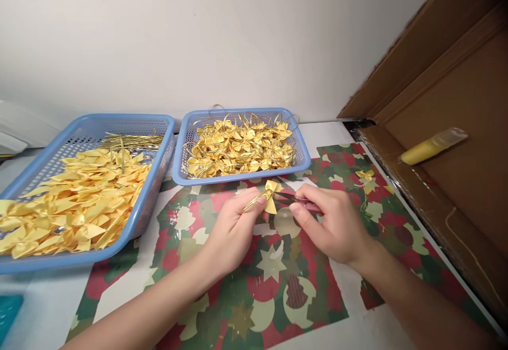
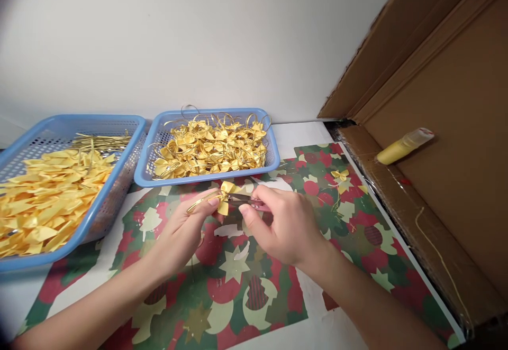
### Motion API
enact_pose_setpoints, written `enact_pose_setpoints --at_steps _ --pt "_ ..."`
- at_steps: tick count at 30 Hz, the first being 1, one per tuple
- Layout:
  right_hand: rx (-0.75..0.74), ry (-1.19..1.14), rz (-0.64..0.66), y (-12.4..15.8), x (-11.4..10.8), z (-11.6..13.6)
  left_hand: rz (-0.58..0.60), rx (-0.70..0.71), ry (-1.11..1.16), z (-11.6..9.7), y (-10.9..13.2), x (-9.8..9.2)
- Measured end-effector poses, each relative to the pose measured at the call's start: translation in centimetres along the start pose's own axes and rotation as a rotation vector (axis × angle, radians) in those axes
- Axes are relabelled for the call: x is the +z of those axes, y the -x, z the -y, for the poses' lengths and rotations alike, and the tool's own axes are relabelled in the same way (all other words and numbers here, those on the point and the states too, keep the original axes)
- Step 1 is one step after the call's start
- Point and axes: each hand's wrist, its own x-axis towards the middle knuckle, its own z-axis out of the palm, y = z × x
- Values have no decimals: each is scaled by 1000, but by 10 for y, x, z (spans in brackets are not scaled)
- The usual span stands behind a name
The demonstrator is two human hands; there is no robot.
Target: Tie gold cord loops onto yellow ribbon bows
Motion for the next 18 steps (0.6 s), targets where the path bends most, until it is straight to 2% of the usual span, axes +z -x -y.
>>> enact_pose_setpoints --at_steps 7,13,18 --pt "-66 -11 -93 -2 -10 -4 10 63 30 2 -1 0" --pt "-124 -48 -105 0 -2 0 4 91 73 5 0 0" --pt "-226 -222 -241 5 11 0 47 145 32 8 2 1"
